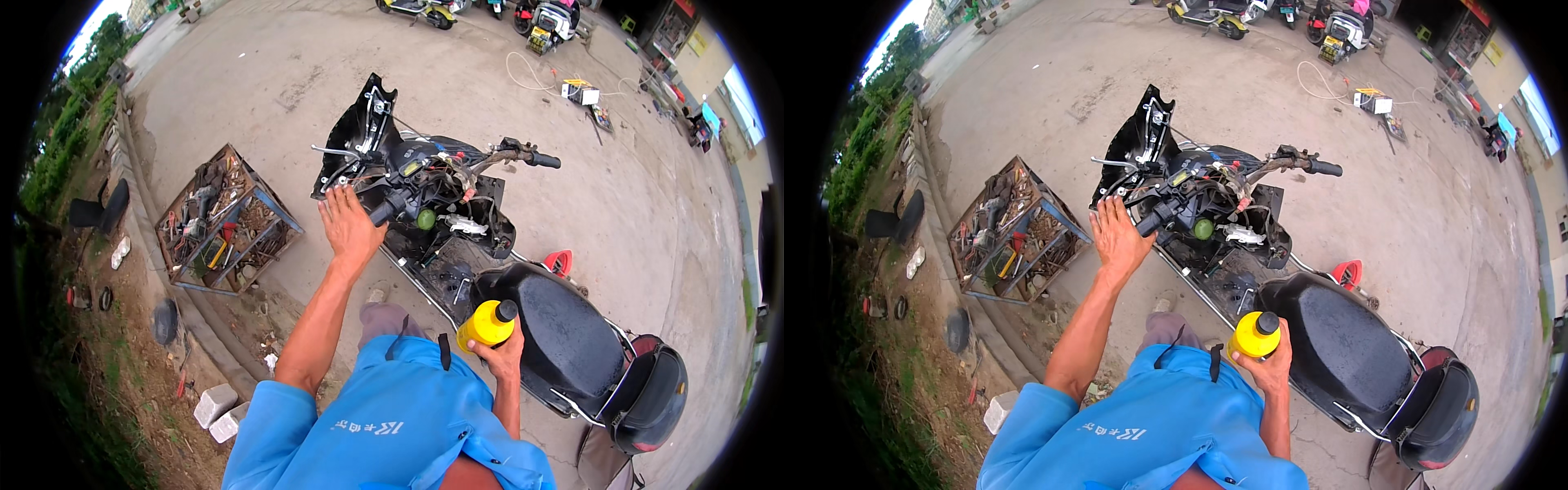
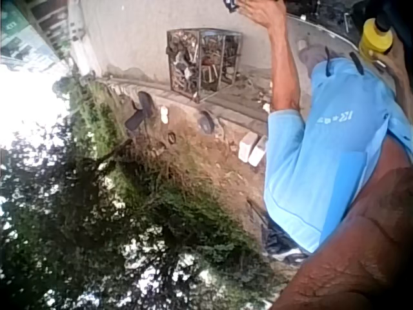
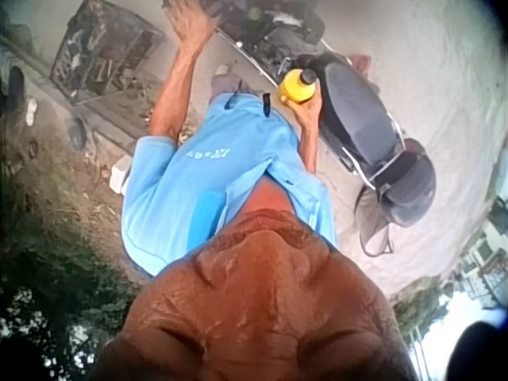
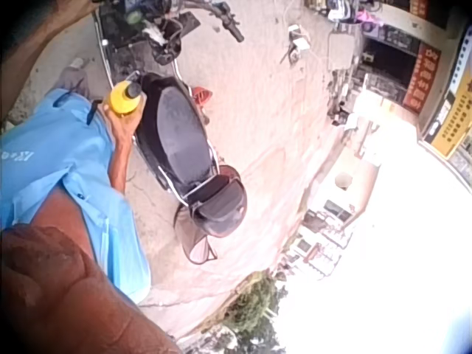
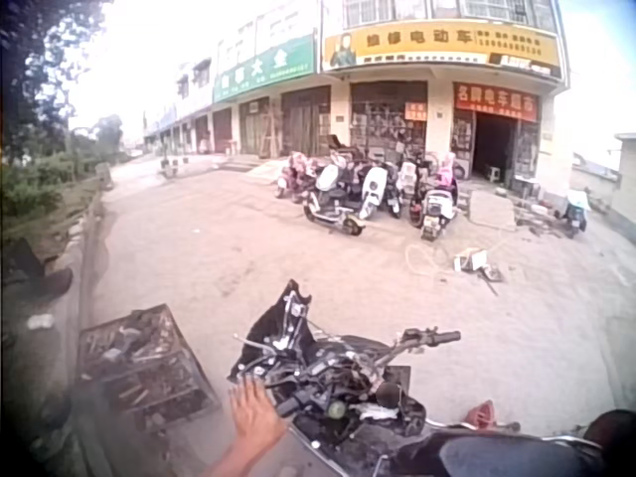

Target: The person uses a wrench and a screwdriver to remove screws and panels from the front of a motorcycle, then pours liquid from a yellow bottle into a reservoir on the bike.

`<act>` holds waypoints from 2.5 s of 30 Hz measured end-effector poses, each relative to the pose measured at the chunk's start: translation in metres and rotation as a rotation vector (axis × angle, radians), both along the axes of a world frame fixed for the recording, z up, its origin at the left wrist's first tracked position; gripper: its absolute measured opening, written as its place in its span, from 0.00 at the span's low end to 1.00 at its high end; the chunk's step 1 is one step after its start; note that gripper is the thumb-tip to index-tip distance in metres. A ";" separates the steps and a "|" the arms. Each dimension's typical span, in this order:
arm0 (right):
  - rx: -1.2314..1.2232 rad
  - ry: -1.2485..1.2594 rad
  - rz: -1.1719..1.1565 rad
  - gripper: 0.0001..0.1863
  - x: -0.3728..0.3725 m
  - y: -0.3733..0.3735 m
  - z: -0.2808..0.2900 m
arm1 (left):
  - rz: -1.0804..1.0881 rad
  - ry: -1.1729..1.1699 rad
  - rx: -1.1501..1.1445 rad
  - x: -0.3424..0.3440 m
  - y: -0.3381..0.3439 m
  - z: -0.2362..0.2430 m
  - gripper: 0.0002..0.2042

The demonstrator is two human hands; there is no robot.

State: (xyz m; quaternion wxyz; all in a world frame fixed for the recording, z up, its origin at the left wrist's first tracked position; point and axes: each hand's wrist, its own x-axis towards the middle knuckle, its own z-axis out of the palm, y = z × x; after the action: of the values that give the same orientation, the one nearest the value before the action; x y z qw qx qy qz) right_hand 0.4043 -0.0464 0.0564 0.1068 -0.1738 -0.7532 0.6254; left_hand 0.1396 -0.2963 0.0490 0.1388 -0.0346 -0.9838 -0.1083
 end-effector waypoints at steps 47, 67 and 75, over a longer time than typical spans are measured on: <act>-0.001 0.016 0.032 0.38 -0.004 -0.002 0.002 | -0.035 0.200 -0.057 0.002 0.001 -0.003 0.41; 0.063 0.002 0.041 0.44 -0.001 0.004 -0.010 | -0.126 -0.211 0.125 -0.008 -0.009 -0.005 0.30; 0.066 0.012 0.042 0.44 0.000 0.007 -0.014 | -0.023 0.009 0.041 -0.002 0.000 -0.005 0.52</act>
State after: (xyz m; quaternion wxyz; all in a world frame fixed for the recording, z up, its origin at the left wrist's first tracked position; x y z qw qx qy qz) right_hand 0.4041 -0.0391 0.0427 0.1038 -0.1507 -0.7763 0.6033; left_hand 0.1376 -0.2968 0.0436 0.1428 -0.0434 -0.9802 -0.1300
